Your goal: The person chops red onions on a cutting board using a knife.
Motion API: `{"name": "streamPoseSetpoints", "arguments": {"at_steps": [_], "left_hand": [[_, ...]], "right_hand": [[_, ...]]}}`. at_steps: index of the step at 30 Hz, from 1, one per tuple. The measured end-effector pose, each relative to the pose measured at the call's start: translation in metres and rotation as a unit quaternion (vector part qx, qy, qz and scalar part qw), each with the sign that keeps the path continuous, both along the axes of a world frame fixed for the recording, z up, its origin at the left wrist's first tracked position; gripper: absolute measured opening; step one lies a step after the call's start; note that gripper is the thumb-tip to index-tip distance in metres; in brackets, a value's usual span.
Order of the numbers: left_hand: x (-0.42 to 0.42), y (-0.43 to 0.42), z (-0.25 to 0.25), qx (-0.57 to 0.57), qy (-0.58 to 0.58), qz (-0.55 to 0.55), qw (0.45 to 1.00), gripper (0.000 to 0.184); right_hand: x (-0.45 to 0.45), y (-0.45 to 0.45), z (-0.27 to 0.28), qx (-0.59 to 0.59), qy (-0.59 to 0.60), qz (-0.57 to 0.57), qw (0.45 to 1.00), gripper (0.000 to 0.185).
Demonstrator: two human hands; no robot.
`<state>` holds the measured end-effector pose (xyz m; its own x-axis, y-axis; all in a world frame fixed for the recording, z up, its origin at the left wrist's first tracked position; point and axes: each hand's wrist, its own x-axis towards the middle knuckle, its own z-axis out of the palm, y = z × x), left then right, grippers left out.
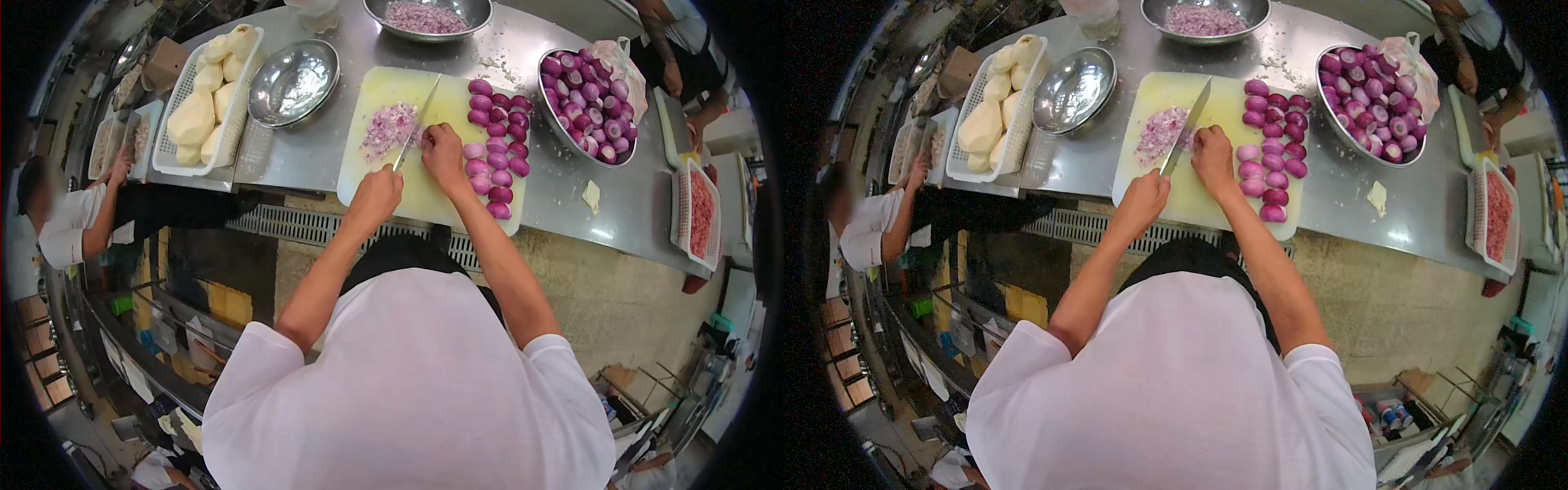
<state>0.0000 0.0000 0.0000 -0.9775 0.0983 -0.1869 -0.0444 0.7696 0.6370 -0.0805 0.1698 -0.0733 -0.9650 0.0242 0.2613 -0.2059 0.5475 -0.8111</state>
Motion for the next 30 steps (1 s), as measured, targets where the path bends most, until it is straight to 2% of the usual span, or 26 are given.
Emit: {"name": "streamPoseSetpoints", "arguments": {"at_steps": [5, 8, 9, 11, 12, 14, 17, 18, 20, 21, 23, 24, 26, 30], "left_hand": [[-0.002, 0.009, 0.02, 0.033, 0.005, 0.013, 0.999, 0.04], [-0.014, 0.01, -0.013, 0.047, -0.014, 0.005, 0.999, 0.039], [-0.014, 0.013, 0.0, 0.051, -0.014, 0.007, 0.999, 0.039], [-0.019, 0.018, 0.047, 0.069, -0.13, 0.035, 0.988, 0.038], [-0.018, 0.018, 0.034, 0.072, -0.128, 0.037, 0.988, 0.038], [-0.013, 0.013, -0.009, 0.06, 0.04, -0.004, 0.997, 0.04], [-0.02, 0.02, -0.025, 0.062, 0.05, -0.005, 0.997, 0.04], [-0.02, 0.021, -0.011, 0.066, 0.051, -0.002, 0.997, 0.04], [-0.018, 0.02, 0.034, 0.099, -0.08, 0.021, 0.992, 0.04], [-0.017, 0.021, 0.024, 0.099, -0.078, 0.024, 0.992, 0.04], [-0.015, 0.022, -0.006, 0.079, 0.016, 0.0, 0.997, 0.039], [-0.015, 0.023, 0.0, 0.079, 0.013, 0.001, 0.997, 0.039], [-0.022, 0.027, 0.023, 0.087, -0.099, 0.029, 0.991, 0.039], [-0.019, 0.022, 0.003, 0.114, -0.044, 0.021, 0.992, 0.04]], "right_hand": [[-0.009, 0.01, -0.002, 0.057, 0.033, 0.021, 0.998, 0.013], [-0.011, 0.004, 0.0, 0.051, 0.032, 0.023, 0.998, 0.015], [-0.01, 0.006, 0.0, 0.055, 0.032, 0.024, 0.998, 0.015], [-0.011, 0.01, 0.001, 0.067, 0.024, 0.041, 0.997, 0.016], [-0.012, 0.012, 0.0, 0.07, 0.026, 0.043, 0.996, 0.016], [-0.014, 0.012, -0.004, 0.074, 0.032, 0.036, 0.996, 0.016], [-0.011, 0.012, 0.007, 0.079, 0.028, 0.042, 0.996, 0.017], [-0.011, 0.013, 0.005, 0.083, 0.029, 0.045, 0.995, 0.017], [-0.013, 0.016, -0.003, 0.088, 0.038, 0.041, 0.995, 0.018], [-0.014, 0.016, -0.001, 0.088, 0.04, 0.044, 0.994, 0.018], [-0.013, 0.014, 0.0, 0.072, 0.018, 0.039, 0.996, 0.017], [-0.01, 0.014, 0.002, 0.072, 0.016, 0.041, 0.996, 0.017], [-0.01, 0.017, 0.01, 0.091, 0.013, 0.059, 0.994, 0.014], [-0.019, 0.017, -0.006, 0.057, 0.055, 0.05, 0.996, 0.012]]}}
